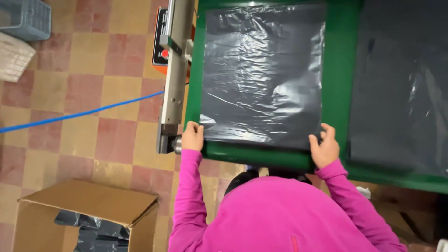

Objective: Folding plastic bags coming off a conveyor belt and placing them into a collection basket.

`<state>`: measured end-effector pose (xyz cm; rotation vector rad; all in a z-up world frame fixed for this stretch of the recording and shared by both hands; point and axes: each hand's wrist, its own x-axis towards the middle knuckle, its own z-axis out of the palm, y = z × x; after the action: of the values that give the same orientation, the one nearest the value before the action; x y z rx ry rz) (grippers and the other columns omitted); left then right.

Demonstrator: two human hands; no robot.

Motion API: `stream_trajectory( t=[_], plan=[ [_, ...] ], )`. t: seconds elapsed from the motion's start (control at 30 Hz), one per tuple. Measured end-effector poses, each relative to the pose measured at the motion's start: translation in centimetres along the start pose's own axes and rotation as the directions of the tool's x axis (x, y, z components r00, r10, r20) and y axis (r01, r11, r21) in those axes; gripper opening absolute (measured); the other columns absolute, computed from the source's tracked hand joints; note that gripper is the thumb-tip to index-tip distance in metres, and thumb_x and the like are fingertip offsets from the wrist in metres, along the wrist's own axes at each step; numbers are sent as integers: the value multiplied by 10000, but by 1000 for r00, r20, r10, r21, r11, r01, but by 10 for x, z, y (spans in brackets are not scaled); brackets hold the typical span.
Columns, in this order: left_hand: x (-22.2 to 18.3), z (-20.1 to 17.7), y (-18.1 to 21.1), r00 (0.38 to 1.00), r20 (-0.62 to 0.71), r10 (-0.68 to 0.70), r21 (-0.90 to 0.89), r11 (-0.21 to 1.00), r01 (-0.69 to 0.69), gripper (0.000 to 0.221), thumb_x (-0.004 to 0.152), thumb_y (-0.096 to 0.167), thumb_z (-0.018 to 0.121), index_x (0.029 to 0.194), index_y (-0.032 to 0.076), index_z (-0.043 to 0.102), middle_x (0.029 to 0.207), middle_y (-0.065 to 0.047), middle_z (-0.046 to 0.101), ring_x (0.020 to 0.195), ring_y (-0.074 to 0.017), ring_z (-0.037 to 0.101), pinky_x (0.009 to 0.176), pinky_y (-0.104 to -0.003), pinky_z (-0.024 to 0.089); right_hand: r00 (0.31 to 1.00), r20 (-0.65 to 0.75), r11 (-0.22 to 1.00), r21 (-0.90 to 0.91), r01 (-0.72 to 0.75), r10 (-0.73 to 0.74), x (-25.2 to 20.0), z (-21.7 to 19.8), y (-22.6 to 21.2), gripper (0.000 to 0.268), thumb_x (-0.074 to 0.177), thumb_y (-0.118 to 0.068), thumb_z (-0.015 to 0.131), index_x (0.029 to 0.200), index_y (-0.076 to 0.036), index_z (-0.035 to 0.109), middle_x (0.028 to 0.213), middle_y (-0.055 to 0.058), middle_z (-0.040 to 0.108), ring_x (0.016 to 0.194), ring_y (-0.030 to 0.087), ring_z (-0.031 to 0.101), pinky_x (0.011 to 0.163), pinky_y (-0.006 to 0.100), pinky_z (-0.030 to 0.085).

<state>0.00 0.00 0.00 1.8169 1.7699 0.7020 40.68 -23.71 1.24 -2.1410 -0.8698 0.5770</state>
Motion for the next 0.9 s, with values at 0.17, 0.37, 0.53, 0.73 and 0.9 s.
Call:
stream_trajectory(
  t=[0.17, 0.37, 0.53, 0.73, 0.9],
  plan=[
    [-26, -34, 44, 972, 235, -23, 105, 995, -2, 256, 992, 321, 683, 1038, 80, 609, 913, -154, 708, 895, -381, 679, 766, -502, 520, 999, 38, 973, -231, 23, -14, -13, -29, -21, 641, 901, -266, 755, 1440, -35, 496, 1039, 209, 702, 904, 383, 696, 802, 460, 546],
    [25, 2, 198, 811, 324, 487, 159, 817, -554, 498, 829, 420, 766, 1189, 106, 624, 1375, -77, 617, 1261, -326, 574, 987, -474, 533, 801, 5, 742, -374, 556, -598, 127, -48, -110, 503, 936, -213, 771, 1349, -14, 564, 1316, 175, 586, 1236, 387, 613, 1033, 439, 514],
    [45, 102, 213, 615, 273, 740, 153, 598, -787, 597, 816, 461, 755, 1275, 105, 619, 1438, -104, 556, 1426, -315, 426, 1084, -572, 392, 746, 107, 620, -485, 616, -657, 329, 8, -121, 657, 820, -298, 862, 1372, -41, 615, 1481, 175, 530, 1327, 381, 520, 1045, 507, 447],
    [52, 120, 209, 643, 320, 696, 56, 663, -746, 612, 850, 481, 732, 1338, 131, 613, 1464, -39, 565, 1426, -255, 450, 1110, -526, 403, 901, 367, 696, -584, 417, -232, 407, 37, -143, 829, 690, -381, 926, 1377, -50, 601, 1373, 184, 594, 1202, 394, 596, 939, 514, 514],
    [96, 141, 194, 699, 497, 514, -129, 840, -526, 533, 869, 459, 726, 1292, 145, 643, 1386, -1, 632, 1361, -253, 512, 1049, -472, 443, 870, 492, 707, -623, 335, 21, 429, 52, -134, 718, 685, -399, 925, 1279, -88, 666, 1156, 194, 720, 1051, 420, 673, 877, 513, 542]
  ],
)
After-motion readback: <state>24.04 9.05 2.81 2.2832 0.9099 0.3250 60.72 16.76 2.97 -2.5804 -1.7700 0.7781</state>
